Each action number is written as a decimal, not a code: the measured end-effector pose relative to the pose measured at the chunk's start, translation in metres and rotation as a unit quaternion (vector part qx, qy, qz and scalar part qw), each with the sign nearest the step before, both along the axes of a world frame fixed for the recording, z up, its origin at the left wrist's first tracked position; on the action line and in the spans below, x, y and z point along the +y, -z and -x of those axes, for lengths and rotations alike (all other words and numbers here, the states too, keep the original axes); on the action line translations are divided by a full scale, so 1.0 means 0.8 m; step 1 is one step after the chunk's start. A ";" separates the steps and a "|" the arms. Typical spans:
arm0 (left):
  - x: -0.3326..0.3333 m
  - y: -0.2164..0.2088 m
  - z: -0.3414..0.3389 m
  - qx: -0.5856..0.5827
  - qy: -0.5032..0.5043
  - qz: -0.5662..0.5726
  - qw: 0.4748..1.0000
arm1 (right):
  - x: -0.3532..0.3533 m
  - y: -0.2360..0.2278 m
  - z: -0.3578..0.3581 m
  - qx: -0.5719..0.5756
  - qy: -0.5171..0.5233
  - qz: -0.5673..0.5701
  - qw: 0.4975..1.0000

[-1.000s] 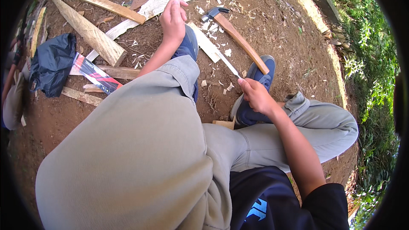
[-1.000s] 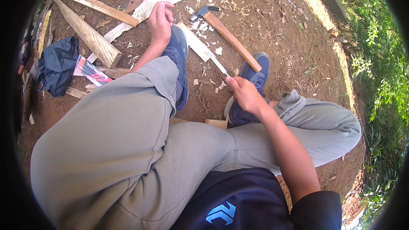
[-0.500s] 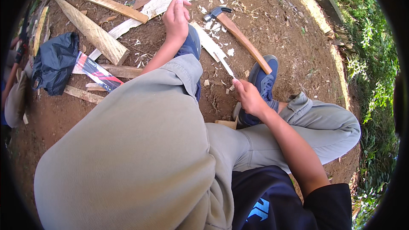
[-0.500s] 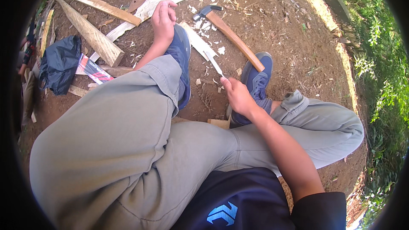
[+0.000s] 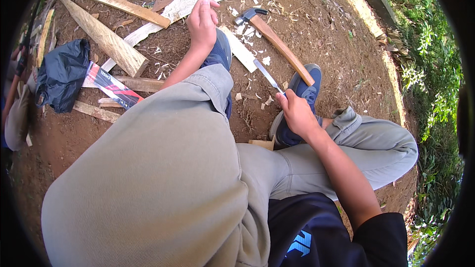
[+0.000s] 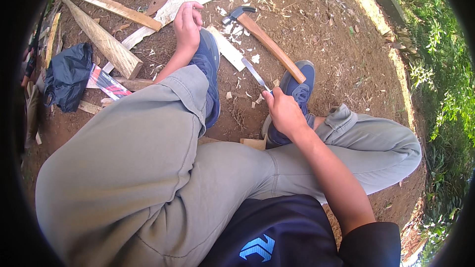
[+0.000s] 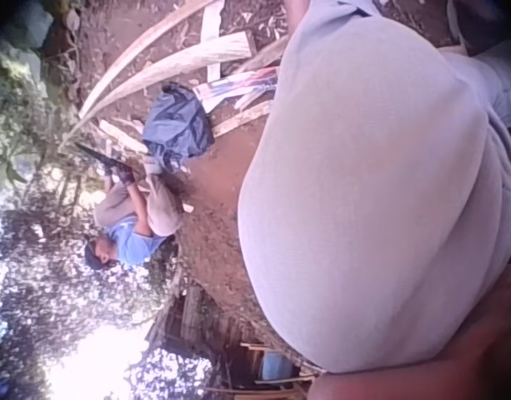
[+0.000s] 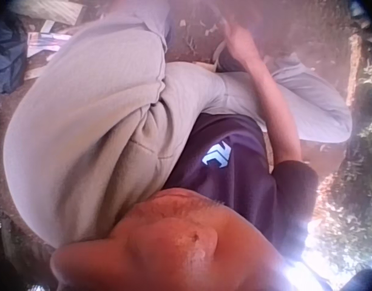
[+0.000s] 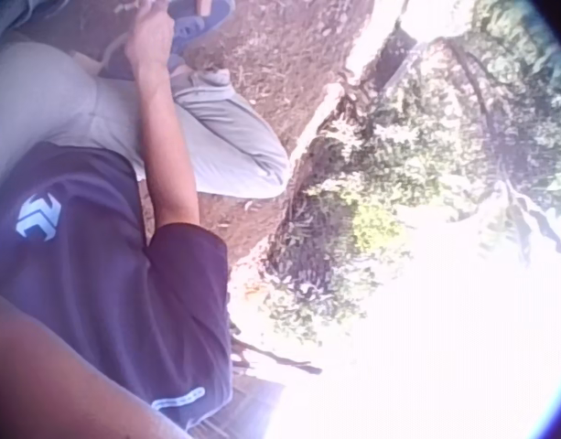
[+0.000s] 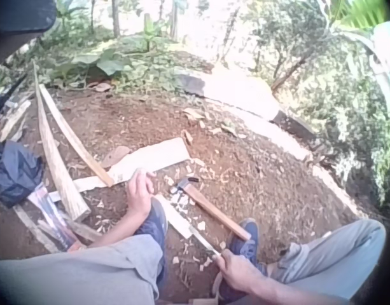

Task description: The person sits on the ground and uses a chisel and hammer to carve a groove into a piece of wood. They position the chisel on the wood and strike it repeatedly with the hammer to chip away material.

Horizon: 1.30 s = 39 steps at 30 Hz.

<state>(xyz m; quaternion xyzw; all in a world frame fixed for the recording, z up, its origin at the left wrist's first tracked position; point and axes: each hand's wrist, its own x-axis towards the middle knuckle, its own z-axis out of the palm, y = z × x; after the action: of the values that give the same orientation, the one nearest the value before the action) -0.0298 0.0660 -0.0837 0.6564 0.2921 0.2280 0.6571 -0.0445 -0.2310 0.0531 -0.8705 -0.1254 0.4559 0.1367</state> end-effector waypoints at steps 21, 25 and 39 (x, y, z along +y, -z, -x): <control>0.000 0.001 -0.003 -0.005 -0.003 0.002 1.000 | -0.004 0.002 -0.016 0.140 0.091 -0.021 0.986; 0.000 0.002 -0.001 -0.005 -0.001 -0.008 1.000 | 0.000 0.006 -0.007 0.025 -0.024 -0.035 0.999; -0.001 0.002 -0.004 -0.005 0.001 -0.013 1.000 | 0.009 0.026 0.012 0.302 0.268 -0.081 0.911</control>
<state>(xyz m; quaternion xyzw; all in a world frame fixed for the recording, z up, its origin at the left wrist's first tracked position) -0.0267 0.0654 -0.0851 0.6643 0.2850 0.2345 0.6501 -0.0541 -0.2236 0.0320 -0.6779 0.1229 0.6319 0.3551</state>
